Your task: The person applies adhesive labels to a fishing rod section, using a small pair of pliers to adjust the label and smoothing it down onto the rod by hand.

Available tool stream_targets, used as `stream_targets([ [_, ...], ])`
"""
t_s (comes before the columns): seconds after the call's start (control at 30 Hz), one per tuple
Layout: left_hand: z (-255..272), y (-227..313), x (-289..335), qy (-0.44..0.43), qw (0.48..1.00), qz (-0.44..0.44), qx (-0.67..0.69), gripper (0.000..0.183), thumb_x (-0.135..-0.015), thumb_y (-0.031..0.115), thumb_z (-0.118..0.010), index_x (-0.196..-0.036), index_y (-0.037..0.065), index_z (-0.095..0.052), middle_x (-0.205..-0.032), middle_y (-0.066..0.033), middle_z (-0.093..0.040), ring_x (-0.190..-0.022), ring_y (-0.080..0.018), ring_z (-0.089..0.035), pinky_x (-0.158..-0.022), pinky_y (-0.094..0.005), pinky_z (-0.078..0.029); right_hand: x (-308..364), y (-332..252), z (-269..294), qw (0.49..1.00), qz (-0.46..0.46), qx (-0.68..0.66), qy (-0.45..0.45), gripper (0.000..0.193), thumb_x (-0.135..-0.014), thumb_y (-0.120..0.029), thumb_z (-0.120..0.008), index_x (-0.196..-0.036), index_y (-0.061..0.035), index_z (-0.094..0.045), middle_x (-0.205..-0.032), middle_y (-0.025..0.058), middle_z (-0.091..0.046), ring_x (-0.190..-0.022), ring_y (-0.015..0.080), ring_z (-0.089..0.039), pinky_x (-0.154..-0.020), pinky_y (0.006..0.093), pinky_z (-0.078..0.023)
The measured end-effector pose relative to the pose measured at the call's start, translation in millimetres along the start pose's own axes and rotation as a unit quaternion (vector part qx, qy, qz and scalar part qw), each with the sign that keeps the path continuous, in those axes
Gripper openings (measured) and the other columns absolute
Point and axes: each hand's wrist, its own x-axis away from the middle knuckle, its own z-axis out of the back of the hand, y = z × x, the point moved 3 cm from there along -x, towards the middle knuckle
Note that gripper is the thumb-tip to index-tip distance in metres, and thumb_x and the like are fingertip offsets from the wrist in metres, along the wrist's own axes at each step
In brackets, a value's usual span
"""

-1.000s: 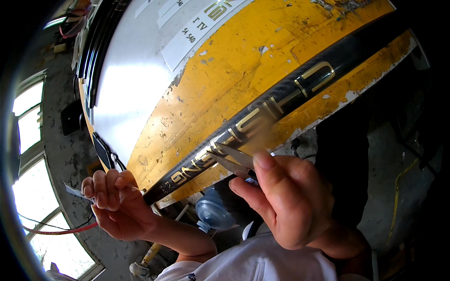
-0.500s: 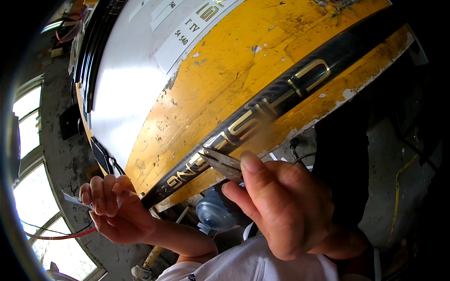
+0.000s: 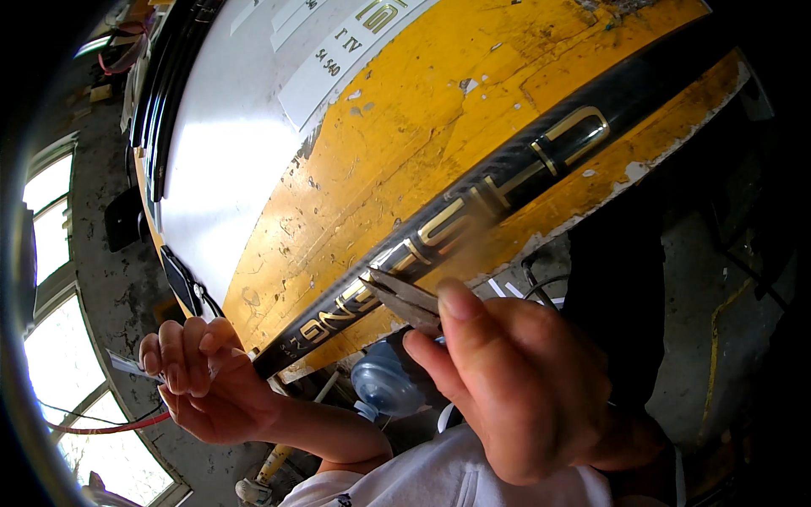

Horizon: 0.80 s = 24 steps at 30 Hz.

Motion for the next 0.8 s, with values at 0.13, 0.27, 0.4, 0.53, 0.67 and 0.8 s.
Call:
stream_targets([
  [0.13,-0.5,0.9,-0.4,-0.007,1.0,0.007,0.008,0.016,-0.091,0.011,-0.06,-0.101,0.012,-0.047,-0.082,-0.0016,-0.053,-0.07,-0.0108,-0.047,-0.083,-0.0347,-0.04,1.0,0.6,0.8,1.0,0.006,0.007,0.003,0.055,-0.077,0.003,-0.074,-0.124,0.009,-0.046,-0.099,0.0199,-0.061,-0.078,0.0216,-0.059,-0.06,0.0259,-0.05],
  [0.27,-4.0,-0.6,-2.4,-0.039,0.998,0.015,0.037,0.014,-0.09,0.001,-0.05,-0.1,0.01,-0.045,-0.084,0.0005,-0.045,-0.073,-0.0086,-0.042,-0.092,-0.0328,-0.038,1.0,1.6,-1.0,1.0,0.025,0.016,0.01,0.055,-0.077,0.003,-0.074,-0.124,0.0091,-0.046,-0.099,0.0199,-0.062,-0.079,0.022,-0.059,-0.061,0.0258,-0.05],
  [0.4,-4.3,-1.0,-2.2,-0.038,0.999,0.013,0.035,0.015,-0.089,0.001,-0.051,-0.1,0.01,-0.045,-0.084,0.0009,-0.045,-0.073,-0.0085,-0.042,-0.091,-0.0327,-0.038,1.9,0.3,0.9,1.0,0.01,0.015,0.006,0.053,-0.078,0.002,-0.074,-0.123,0.0092,-0.046,-0.099,0.0203,-0.062,-0.08,0.0225,-0.06,-0.062,0.0261,-0.05],
  [0.53,-4.5,-1.1,-2.1,-0.033,0.999,0.009,0.035,0.016,-0.089,0.001,-0.052,-0.1,0.01,-0.045,-0.084,0.0012,-0.045,-0.072,-0.0083,-0.042,-0.089,-0.032,-0.037,2.3,0.5,0.6,1.0,0.007,0.016,0.016,0.053,-0.078,0.003,-0.073,-0.123,0.009,-0.046,-0.099,0.0206,-0.061,-0.08,0.0223,-0.06,-0.062,0.0261,-0.051],
  [0.67,-5.7,-1.6,-2.3,-0.03,0.999,0.004,0.032,0.016,-0.089,0.002,-0.052,-0.1,0.011,-0.045,-0.084,0.0013,-0.045,-0.072,-0.0082,-0.042,-0.088,-0.0315,-0.036,4.3,-2.6,0.7,1.0,-0.021,-0.006,0.018,0.052,-0.078,0.003,-0.073,-0.123,0.0085,-0.046,-0.1,0.0207,-0.061,-0.079,0.0225,-0.06,-0.062,0.0267,-0.051],
  [0.8,-6.1,-1.7,-2.5,-0.032,0.999,0.005,0.032,0.016,-0.089,0.001,-0.052,-0.1,0.01,-0.045,-0.084,0.0012,-0.045,-0.072,-0.0082,-0.042,-0.089,-0.0319,-0.035,3.0,-4.6,1.1,0.999,-0.035,-0.006,0.013,0.051,-0.078,0.003,-0.073,-0.122,0.0081,-0.047,-0.099,0.0206,-0.061,-0.079,0.0228,-0.06,-0.062,0.027,-0.051],
])
